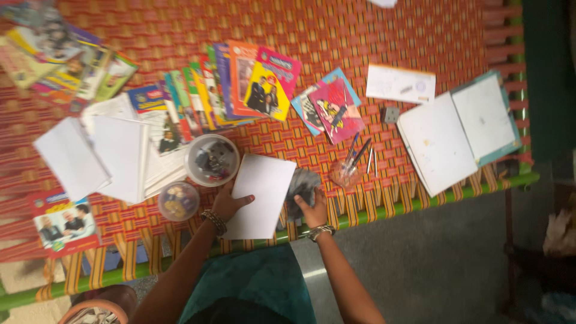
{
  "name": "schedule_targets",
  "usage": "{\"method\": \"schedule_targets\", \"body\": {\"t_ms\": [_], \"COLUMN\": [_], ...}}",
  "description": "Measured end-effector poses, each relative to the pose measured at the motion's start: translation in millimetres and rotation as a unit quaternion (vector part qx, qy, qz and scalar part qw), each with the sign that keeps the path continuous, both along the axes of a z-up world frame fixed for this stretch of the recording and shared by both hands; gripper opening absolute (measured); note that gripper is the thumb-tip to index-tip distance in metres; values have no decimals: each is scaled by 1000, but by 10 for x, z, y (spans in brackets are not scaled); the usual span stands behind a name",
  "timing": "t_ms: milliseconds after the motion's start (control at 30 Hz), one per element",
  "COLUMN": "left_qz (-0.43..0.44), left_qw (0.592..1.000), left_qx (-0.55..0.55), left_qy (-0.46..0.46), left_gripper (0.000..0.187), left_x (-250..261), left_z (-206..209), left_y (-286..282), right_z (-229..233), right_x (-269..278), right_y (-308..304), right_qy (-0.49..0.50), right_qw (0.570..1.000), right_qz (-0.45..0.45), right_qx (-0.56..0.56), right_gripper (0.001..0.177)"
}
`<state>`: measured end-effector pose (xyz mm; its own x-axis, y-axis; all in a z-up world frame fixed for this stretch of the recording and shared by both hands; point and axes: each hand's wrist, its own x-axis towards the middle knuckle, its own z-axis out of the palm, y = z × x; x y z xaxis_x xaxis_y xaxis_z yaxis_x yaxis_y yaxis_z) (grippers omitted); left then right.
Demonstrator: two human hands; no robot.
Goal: The person wipes dust off books and a wallet with a cloth and organizes them on a shelf, also moving miscellaneous items into a white bowl on a bed.
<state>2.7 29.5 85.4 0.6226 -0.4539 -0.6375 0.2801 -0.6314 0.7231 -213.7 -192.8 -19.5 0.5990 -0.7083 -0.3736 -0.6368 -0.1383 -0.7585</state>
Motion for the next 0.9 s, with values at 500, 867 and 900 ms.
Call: {"method": "schedule_targets", "body": {"t_ms": [500, 867, 900], "left_qz": [290, 609, 623], "left_qw": [937, 752, 735], "left_qx": [-138, -138, -144], "left_qy": [-140, -213, -223], "left_gripper": [63, 53, 52], "left_x": [-837, -1873, -1961], "left_z": [1479, 1930, 1952], "left_y": [510, 1765, 1916], "right_z": [2056, 2691, 2715], "right_x": [796, 1188, 1183], "right_y": [512, 2154, 2344], "right_qy": [-128, -159, -154], "right_qw": [853, 803, 793], "right_qz": [198, 461, 485], "right_qx": [465, 342, 335], "right_gripper": [65, 55, 53]}}
